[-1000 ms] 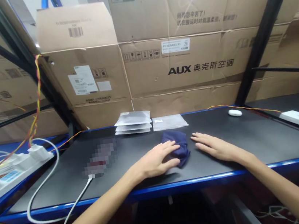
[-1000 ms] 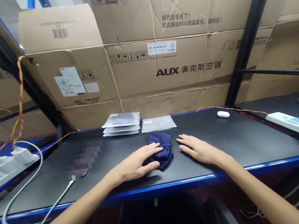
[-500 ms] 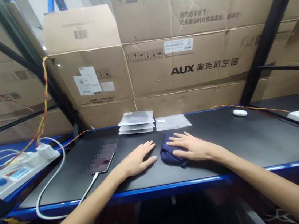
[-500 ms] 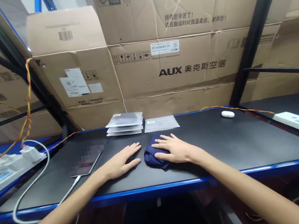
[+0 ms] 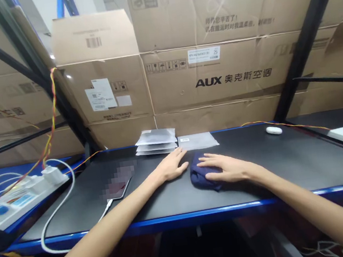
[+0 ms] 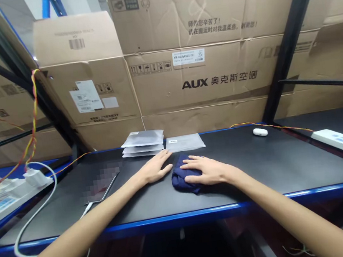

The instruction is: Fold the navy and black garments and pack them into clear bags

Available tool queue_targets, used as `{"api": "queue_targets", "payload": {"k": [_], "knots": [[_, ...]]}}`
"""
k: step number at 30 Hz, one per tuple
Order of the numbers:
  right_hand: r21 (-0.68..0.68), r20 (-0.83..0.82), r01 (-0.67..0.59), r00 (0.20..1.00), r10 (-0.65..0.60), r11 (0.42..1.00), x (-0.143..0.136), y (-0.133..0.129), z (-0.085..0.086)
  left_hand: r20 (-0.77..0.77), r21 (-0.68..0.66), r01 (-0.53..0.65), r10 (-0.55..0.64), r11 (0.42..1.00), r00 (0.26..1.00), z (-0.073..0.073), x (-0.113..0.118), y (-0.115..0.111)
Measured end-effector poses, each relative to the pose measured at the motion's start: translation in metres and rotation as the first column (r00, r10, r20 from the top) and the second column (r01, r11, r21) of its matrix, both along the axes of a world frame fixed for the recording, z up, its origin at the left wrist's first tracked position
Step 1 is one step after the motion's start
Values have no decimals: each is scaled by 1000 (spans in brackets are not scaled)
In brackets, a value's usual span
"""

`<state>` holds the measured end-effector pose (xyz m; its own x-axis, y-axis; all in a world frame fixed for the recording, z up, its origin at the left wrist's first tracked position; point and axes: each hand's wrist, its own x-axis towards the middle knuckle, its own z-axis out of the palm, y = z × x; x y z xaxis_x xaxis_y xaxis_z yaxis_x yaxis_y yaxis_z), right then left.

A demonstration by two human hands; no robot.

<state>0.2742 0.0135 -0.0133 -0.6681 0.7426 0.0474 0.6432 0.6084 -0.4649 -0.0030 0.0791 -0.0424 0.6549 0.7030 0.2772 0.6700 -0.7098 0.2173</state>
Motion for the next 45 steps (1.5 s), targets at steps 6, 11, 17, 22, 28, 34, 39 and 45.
{"api": "queue_targets", "payload": {"k": [6, 11, 17, 22, 28, 34, 39, 45], "knots": [[-71, 58, 73, 996, -69, 995, 24, 9, 6, 25, 85, 64, -67, 994, 997, 3, 9, 3], [-69, 86, 64, 995, -58, 996, 28, 10, 3, 66, 138, 16, -25, 990, 997, 1, 8, -2], [9, 33, 48, 998, -48, 999, 29, 10, -4, 158, 74, -75, 63, 994, 985, -1, 9, 4], [84, 11, 59, 998, -60, 995, 25, 5, -5, 163, 75, -161, 147, 984, 976, 2, 9, 4], [206, -9, 45, 999, -44, 978, 15, -3, -3, 213, 112, -261, 234, 959, 949, 6, 12, -5], [206, -115, 9, 993, 15, 978, 6, -11, 3, 301, 78, -151, 121, 985, 946, 7, 14, -11], [278, -183, 4, 982, 49, 961, 4, -12, 1, 251, 105, -34, 7, 994, 968, 4, 14, -11], [353, -200, -19, 975, 96, 935, -1, -11, -3, 219, 87, 29, -48, 996, 975, 2, 15, -12]]}}
